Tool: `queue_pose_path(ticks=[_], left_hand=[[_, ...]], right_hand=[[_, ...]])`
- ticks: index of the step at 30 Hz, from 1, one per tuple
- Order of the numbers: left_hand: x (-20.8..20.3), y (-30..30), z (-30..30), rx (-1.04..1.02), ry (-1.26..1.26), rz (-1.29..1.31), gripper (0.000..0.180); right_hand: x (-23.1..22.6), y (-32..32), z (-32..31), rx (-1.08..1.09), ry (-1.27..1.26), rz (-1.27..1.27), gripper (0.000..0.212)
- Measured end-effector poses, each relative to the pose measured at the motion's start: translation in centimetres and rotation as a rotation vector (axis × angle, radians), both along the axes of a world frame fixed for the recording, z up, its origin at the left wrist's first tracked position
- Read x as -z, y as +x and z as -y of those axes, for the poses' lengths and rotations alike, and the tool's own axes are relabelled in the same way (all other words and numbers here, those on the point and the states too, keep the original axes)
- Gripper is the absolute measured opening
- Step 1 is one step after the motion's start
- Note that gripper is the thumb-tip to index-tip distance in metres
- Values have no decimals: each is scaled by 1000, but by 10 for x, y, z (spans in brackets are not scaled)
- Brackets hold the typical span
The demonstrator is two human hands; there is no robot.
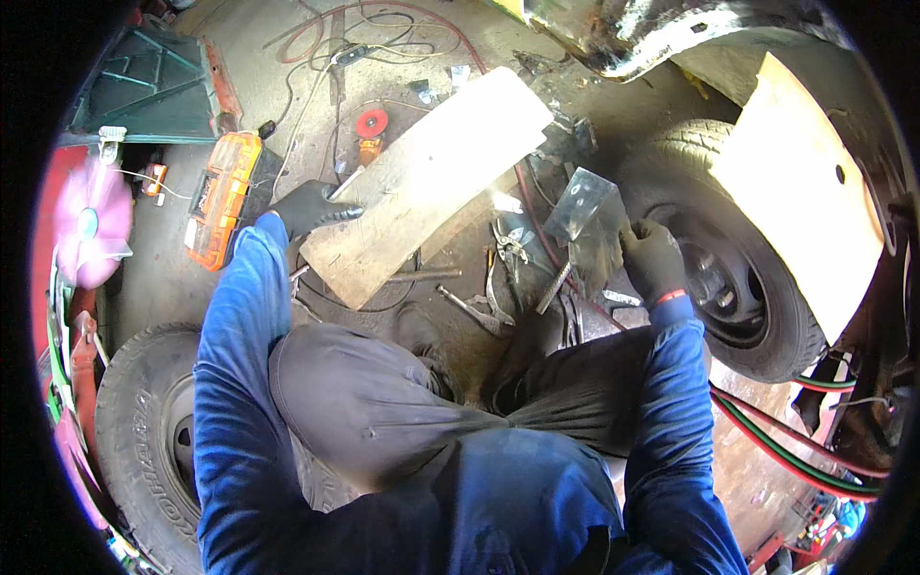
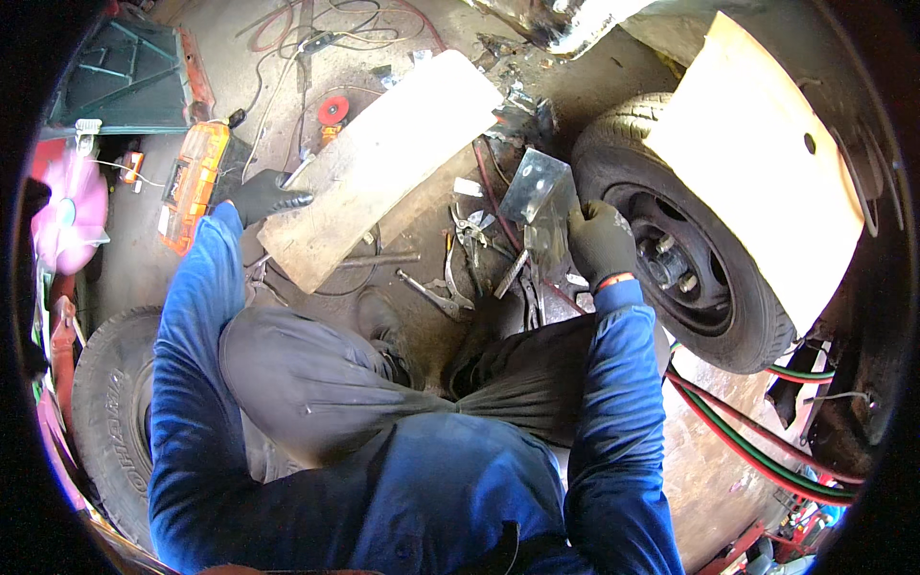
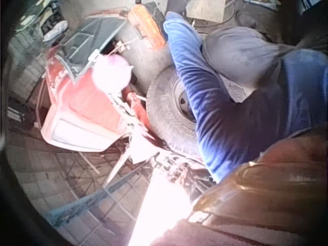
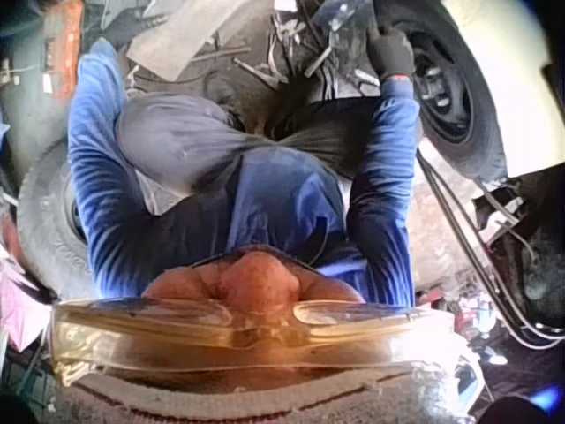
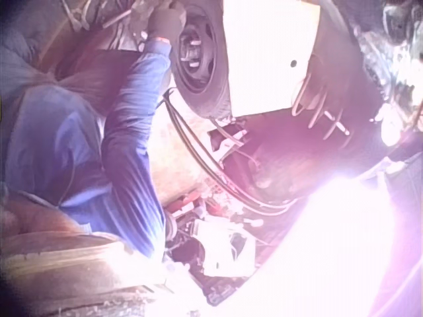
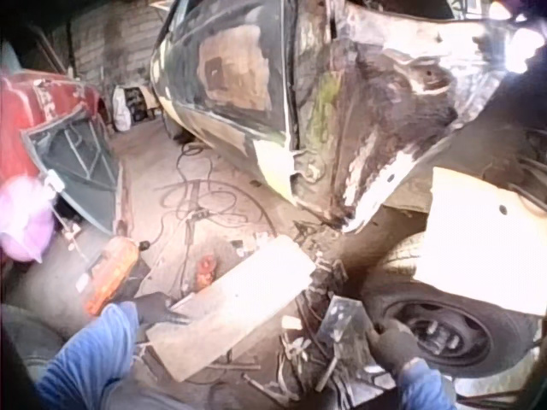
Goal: The person sits on the floor and repeatedly hammers a small rectangular metal sheet placed on a wooden block. They adjust the sheet's position several times and continue striking it with a hammer.
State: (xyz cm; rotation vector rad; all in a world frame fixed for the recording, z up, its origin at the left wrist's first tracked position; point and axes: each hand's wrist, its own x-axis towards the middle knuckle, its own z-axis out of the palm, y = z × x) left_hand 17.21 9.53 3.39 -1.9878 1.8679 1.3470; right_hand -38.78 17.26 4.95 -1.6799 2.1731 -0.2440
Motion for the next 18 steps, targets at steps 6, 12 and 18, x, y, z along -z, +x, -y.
queue_pose_path(ticks=[6, 12, 18], left_hand=[[41, 3, -11, -200, -188, -138, 59], [44, -4, -9, -200, -302, -120, 59], [49, -10, -2, -202, -487, -51, 53]], right_hand=[[-14, 20, 6, -12, -114, -6, 34], [-38, 55, -2, 66, -501, 273, 18], [-66, 87, 5, -261, -780, 19, 14]])
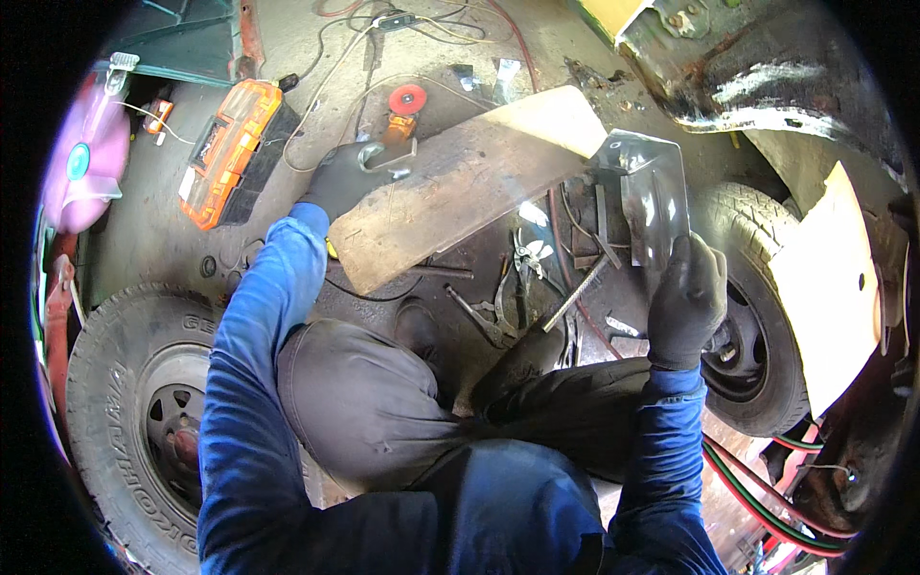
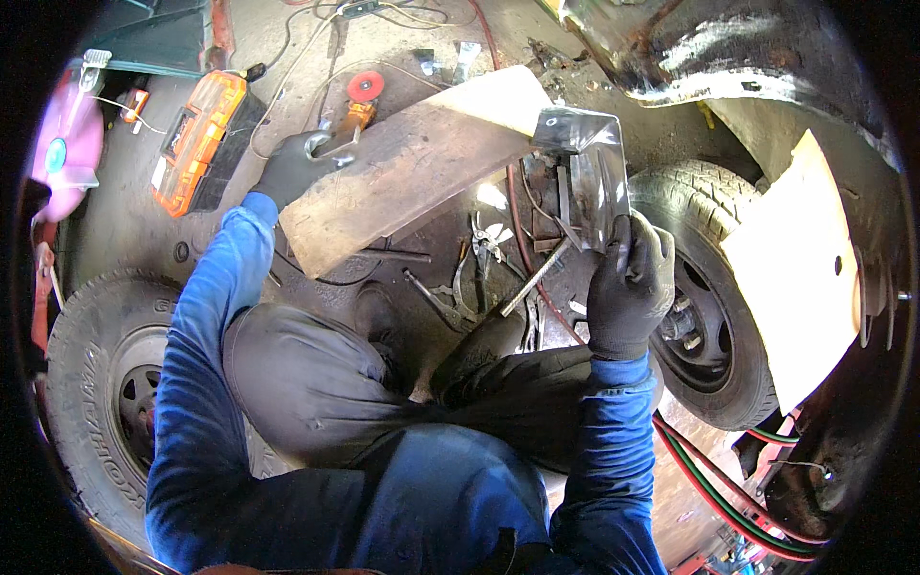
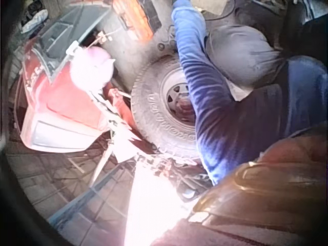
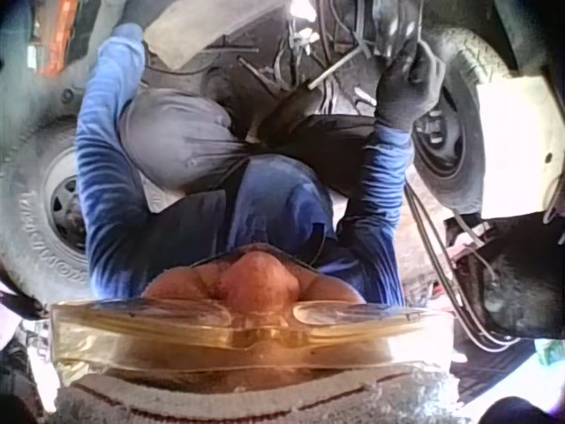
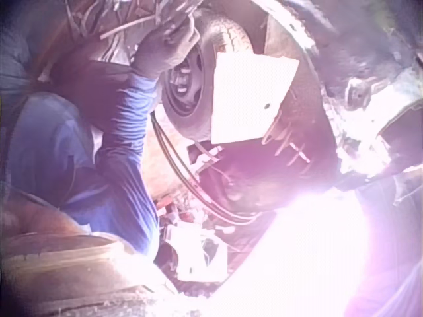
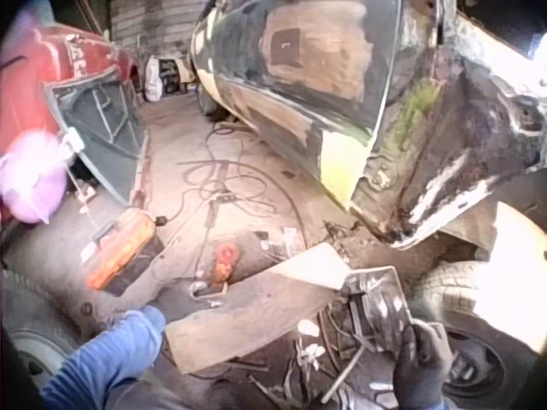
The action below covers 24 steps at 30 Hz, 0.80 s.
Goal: The person sits on the floor and repeatedly hammers a small rectangular metal sheet placed on a wooden block. They adjust the sheet's position several times and continue striking it with a hammer.
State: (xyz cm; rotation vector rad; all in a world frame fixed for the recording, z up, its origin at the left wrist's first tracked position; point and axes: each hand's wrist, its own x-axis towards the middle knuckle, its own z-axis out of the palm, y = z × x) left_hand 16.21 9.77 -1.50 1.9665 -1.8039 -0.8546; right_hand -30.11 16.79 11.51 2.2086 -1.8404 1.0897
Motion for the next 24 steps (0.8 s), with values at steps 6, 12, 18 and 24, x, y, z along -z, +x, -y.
queue_pose_path(ticks=[6, 12, 18, 24], left_hand=[[-31, 0, 10, -210, -60, -190, 51], [-40, 15, 7, -403, -191, -497, 42], [-28, 42, 18, -490, 58, -658, 40], [-12, 10, 24, -172, 102, -329, 51]], right_hand=[[-40, 30, 14, -65, -136, -100, 26], [-22, 76, 46, -338, -356, -57, 30], [84, 172, 7, -550, 299, -271, 54], [131, 181, -8, -514, 274, -207, 55]])
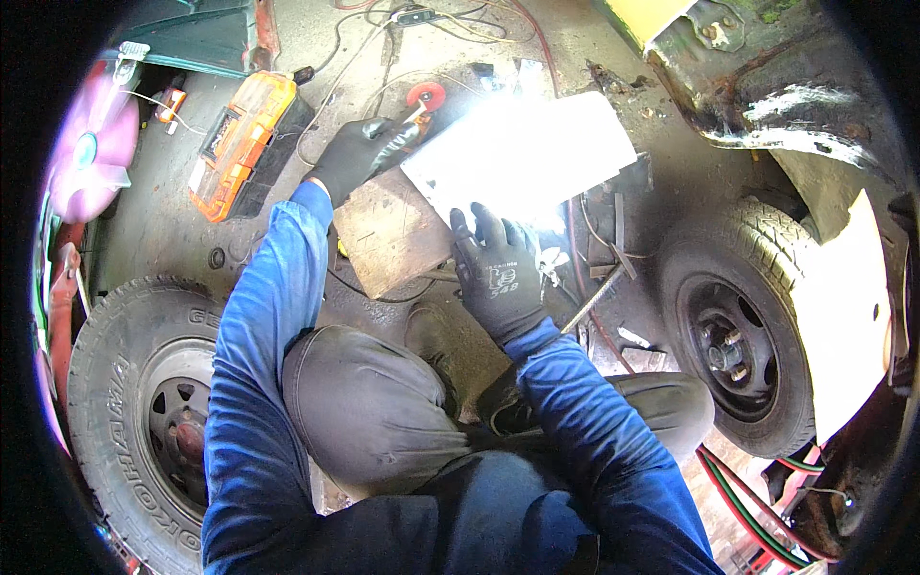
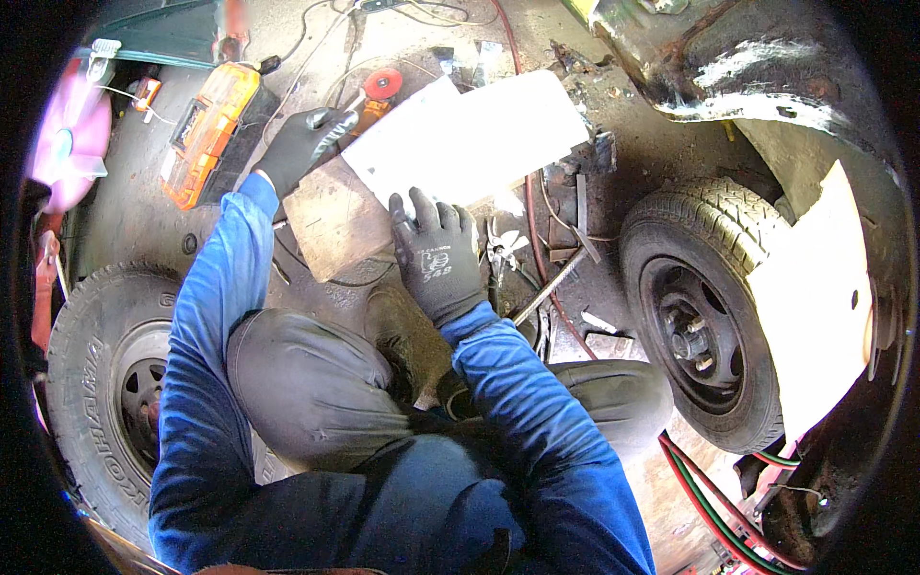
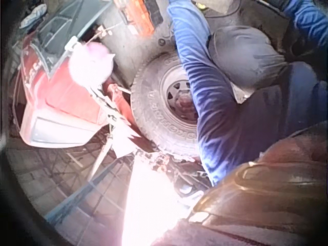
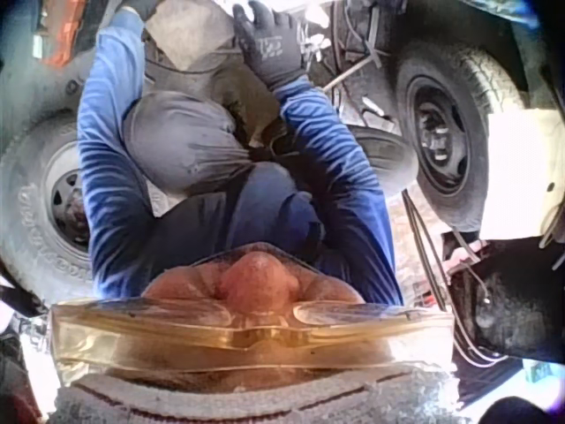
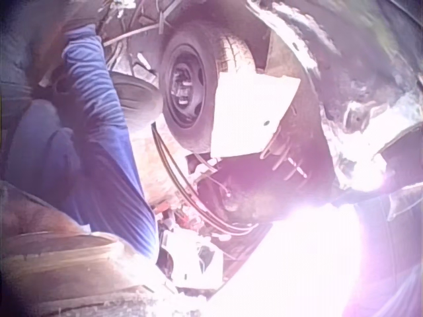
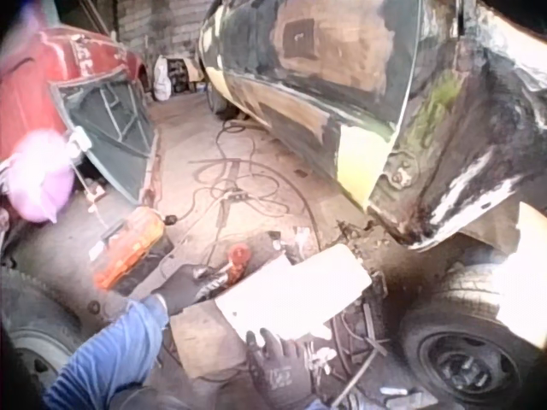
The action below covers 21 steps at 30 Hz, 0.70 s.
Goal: The person sits on the floor and repeatedly hammers a small rectangular metal sheet placed on a wooden block. They adjust the sheet's position several times and continue striking it with a hammer.
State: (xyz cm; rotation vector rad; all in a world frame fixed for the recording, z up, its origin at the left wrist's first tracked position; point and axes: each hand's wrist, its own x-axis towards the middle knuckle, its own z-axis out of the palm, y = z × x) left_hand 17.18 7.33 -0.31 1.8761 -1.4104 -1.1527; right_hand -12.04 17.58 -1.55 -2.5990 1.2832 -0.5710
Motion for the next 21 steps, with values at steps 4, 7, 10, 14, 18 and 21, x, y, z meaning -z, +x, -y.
queue_pose_path(ticks=[4, 7, 10, 14, 18, 21], left_hand=[[3, -3, 12, 150, -32, -4, 51], [11, -3, 24, 281, -52, 115, 73], [23, -6, 31, 321, 92, 230, 83], [33, -6, 30, 301, 154, 231, 67], [31, -8, 25, 294, 111, 358, 73], [21, -14, 12, 275, 111, 393, 86]], right_hand=[[-5, -3, 8, -43, 29, 34, 55], [-9, -7, 6, -52, 34, 88, 60], [-7, -10, -6, 149, 68, 290, 67], [-2, -6, -15, 561, 403, 565, 90], [-1, -1, -1, 603, 560, 503, 93], [-5, -4, 13, 631, 672, 525, 94]])
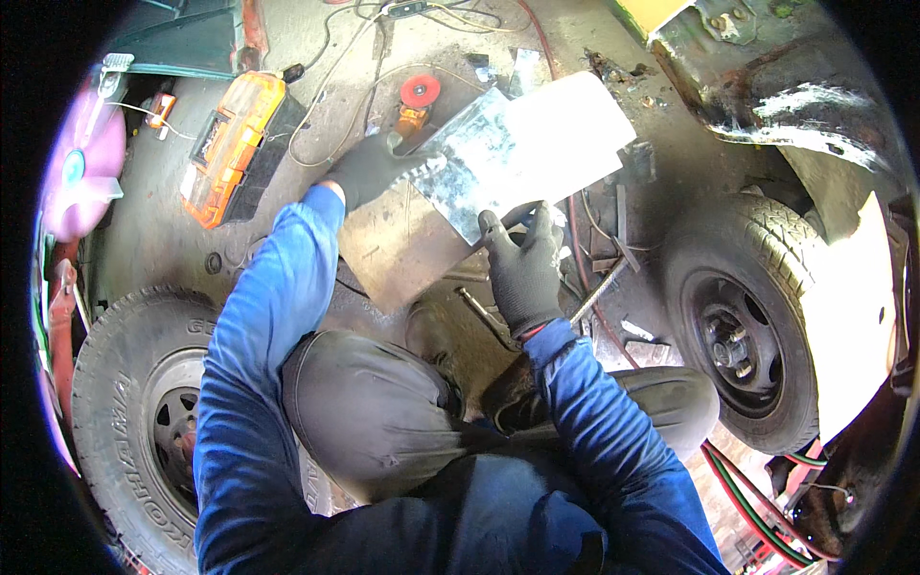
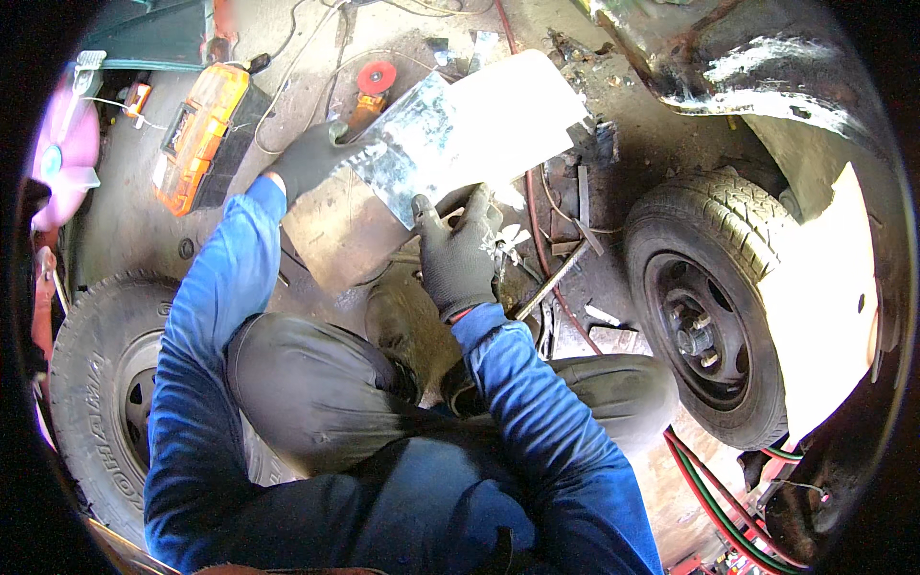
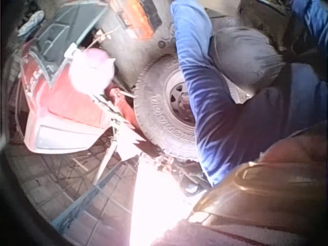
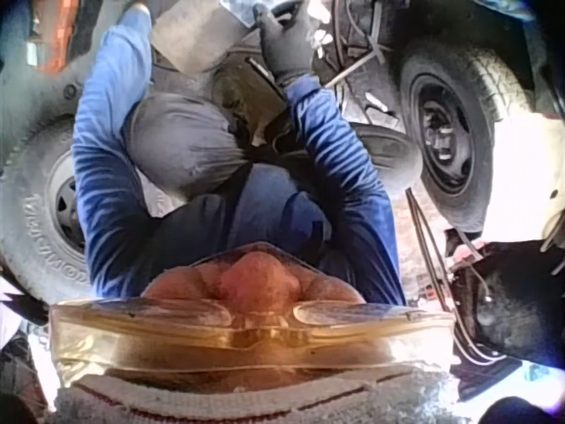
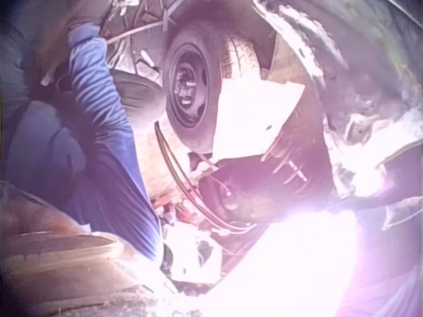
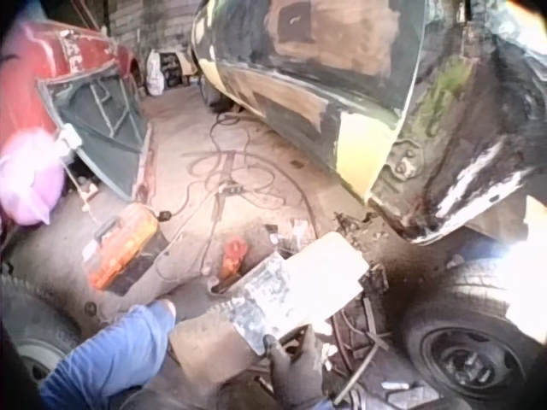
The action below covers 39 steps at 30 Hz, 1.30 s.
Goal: The person sits on the floor and repeatedly hammers a small rectangular metal sheet placed on a wooden block. They adjust the sheet's position several times and continue striking it with a hammer.
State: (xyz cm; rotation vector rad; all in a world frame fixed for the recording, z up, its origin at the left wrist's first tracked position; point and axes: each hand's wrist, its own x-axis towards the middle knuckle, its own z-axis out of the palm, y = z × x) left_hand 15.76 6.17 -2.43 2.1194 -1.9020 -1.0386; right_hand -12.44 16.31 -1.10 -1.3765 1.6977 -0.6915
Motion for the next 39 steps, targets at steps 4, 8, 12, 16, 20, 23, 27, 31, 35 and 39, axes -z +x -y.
queue_pose_path(ticks=[4, 8, 12, 16, 20, 23, 27, 31, 35, 39], left_hand=[[-19, -9, -25, -36, 121, -115, 79], [-32, -15, -37, -97, 61, -88, 69], [-38, -12, -47, -199, -35, -74, 55], [-45, 10, -77, -335, -92, -112, 47], [-41, 25, -140, -501, -38, -203, 46], [-21, 19, -183, -525, -52, -323, 43], [9, 6, -216, -894, 171, -580, 37], [17, 1, -219, -886, 188, -726, 44], [11, -3, -216, -835, 123, -746, 42], [9, 2, -215, -835, 205, -681, 44]], right_hand=[[-4, -9, 14, -16, -274, -268, 97], [-9, -25, 41, -74, -465, -452, 98], [-21, -36, 79, -254, -453, -491, 95], [-33, -24, 110, -383, -290, -660, 86], [-36, -22, 132, -449, -165, -606, 78], [-29, -30, 145, -490, -144, -378, 46], [-15, -49, 179, -451, -424, -73, 29], [-8, -102, 243, -232, -302, -53, 25], [16, -158, 294, -226, -239, -313, 23], [57, -178, 299, -358, -56, -132, 23]])
